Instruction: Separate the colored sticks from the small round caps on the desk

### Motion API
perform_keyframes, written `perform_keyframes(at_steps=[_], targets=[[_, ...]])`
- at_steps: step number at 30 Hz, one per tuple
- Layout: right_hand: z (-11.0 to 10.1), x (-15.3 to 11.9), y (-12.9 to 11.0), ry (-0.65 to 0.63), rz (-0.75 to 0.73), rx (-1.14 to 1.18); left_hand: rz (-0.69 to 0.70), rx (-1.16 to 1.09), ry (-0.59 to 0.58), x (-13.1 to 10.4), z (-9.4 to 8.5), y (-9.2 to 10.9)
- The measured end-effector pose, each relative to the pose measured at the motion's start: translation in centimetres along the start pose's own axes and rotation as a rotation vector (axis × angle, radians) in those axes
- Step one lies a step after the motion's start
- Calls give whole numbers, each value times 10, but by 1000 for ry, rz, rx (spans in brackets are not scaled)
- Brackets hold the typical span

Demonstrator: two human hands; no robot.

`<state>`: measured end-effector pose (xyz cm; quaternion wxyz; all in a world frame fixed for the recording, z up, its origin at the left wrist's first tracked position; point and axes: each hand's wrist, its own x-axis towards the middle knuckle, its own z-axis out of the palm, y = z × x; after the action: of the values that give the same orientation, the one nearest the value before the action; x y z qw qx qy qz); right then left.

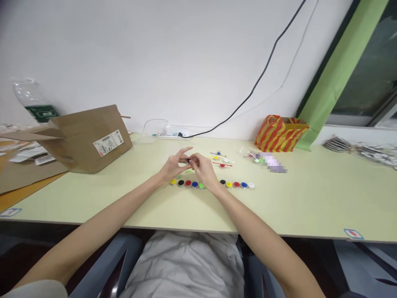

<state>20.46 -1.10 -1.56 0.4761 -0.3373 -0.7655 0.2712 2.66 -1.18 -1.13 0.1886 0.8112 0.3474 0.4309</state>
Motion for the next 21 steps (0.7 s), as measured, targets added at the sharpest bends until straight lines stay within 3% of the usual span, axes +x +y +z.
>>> perform_keyframes(at_steps=[3,7,12,16,21], targets=[[-2,1,1,-2,39,-56,8,86,-49,2,-5,2],[3,-2,3,20,33,-226,38,225,-110,8,-28,-1],[13,-8,2,-183,-5,-504,-176,243,-315,9,-57,-12],[15,-9,-1,-319,-3,-630,-256,312,-434,8,-63,-18],[17,-7,1,-348,55,-566,-337,324,-548,7,-64,-21]])
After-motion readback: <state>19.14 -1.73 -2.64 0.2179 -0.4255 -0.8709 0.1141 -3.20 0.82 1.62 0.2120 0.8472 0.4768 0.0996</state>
